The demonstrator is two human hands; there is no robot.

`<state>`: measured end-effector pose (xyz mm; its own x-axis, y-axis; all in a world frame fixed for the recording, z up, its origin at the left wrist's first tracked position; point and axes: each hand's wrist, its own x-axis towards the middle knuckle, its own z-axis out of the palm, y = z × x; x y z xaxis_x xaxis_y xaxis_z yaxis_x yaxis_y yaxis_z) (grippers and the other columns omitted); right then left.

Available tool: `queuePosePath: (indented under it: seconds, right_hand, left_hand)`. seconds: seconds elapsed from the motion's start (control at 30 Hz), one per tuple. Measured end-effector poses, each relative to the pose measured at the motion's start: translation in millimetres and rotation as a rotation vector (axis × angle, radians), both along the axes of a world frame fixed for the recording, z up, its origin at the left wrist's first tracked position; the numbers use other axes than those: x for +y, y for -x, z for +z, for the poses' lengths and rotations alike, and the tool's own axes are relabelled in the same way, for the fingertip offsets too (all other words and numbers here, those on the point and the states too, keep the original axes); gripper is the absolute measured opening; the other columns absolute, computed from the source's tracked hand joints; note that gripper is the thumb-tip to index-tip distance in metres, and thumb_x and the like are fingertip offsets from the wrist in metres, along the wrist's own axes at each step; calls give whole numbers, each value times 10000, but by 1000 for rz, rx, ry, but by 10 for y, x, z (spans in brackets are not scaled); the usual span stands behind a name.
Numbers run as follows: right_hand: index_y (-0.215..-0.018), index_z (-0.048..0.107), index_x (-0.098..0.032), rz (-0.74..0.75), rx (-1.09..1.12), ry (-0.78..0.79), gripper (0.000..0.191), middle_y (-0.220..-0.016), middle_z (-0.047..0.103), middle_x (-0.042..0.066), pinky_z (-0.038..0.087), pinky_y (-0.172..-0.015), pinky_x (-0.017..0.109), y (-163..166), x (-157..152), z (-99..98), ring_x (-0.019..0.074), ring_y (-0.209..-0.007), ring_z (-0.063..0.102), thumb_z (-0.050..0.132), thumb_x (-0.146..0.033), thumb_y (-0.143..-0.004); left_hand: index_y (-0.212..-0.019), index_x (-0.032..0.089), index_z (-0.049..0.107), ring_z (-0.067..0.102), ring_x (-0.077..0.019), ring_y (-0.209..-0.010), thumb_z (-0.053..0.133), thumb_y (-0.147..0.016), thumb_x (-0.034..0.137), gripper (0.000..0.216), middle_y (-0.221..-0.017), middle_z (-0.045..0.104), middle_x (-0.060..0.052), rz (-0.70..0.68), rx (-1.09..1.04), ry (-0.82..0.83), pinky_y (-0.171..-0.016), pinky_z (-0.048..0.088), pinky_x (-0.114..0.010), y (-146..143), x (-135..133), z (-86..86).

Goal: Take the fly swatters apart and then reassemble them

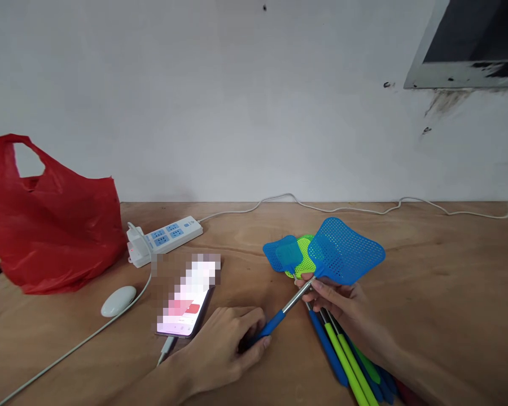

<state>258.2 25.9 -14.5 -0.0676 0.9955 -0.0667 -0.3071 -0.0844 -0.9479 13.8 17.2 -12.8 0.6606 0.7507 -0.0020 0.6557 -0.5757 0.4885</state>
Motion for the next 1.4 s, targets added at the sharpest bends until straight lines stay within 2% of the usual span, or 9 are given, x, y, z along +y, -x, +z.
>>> queuePosePath:
  seconds: [0.2,0.4,0.53,0.67,1.0,1.27,1.4]
  right_hand:
    - [-860,787,-264,57,-187,-32,272,-901,782,62,590,-617,322,17,-49,-48,222,-741,720,825,-484,-704]
    - [-781,747,-203,117,-208,-37,279,-719,768,55,539,-457,261,-64,10,-80,160,-522,666,844,-444,-678]
    - [-765,735,-185,148,-127,-42,276,-661,756,47,500,-412,226,-93,35,-83,135,-462,636,830,-437,-708]
    - [-775,720,-182,179,-87,-39,268,-665,755,41,510,-437,229,-78,14,-91,133,-476,640,818,-428,-733]
    - [-780,673,-191,245,-94,-53,265,-695,761,37,499,-414,222,-109,3,-71,139,-470,652,786,-431,-771]
    - [-797,596,-190,274,-90,-80,313,-592,717,2,495,-400,206,-81,1,-75,124,-408,625,762,-456,-793]
    - [-818,560,-200,306,-123,-72,328,-542,689,-20,451,-365,185,-81,-10,-67,110,-359,587,715,-489,-831]
  left_hand:
    - [-850,224,482,582,-178,-702,380,-1038,371,260,-796,625,2,-2,19,2,-660,391,-293,-29,-47,-7]
    - [-886,229,484,578,-204,-757,261,-1060,452,361,-812,609,-14,176,-77,38,-702,420,-324,24,-16,-32]
    - [-872,227,477,570,-208,-768,254,-1055,483,386,-815,594,-8,201,-88,86,-714,417,-340,31,17,-24]
    - [-860,226,480,566,-202,-757,264,-1054,469,379,-805,592,-6,188,-81,95,-711,418,-342,14,13,-17]
    - [-852,225,473,549,-208,-785,289,-1044,480,369,-818,577,-7,202,-109,130,-743,413,-349,13,28,-42]
    - [-835,222,466,531,-194,-751,288,-1050,469,373,-797,561,-2,205,-143,115,-727,404,-338,14,37,-35]
    - [-830,221,467,526,-190,-742,299,-1049,472,373,-784,542,5,213,-148,118,-698,399,-326,6,42,-19]
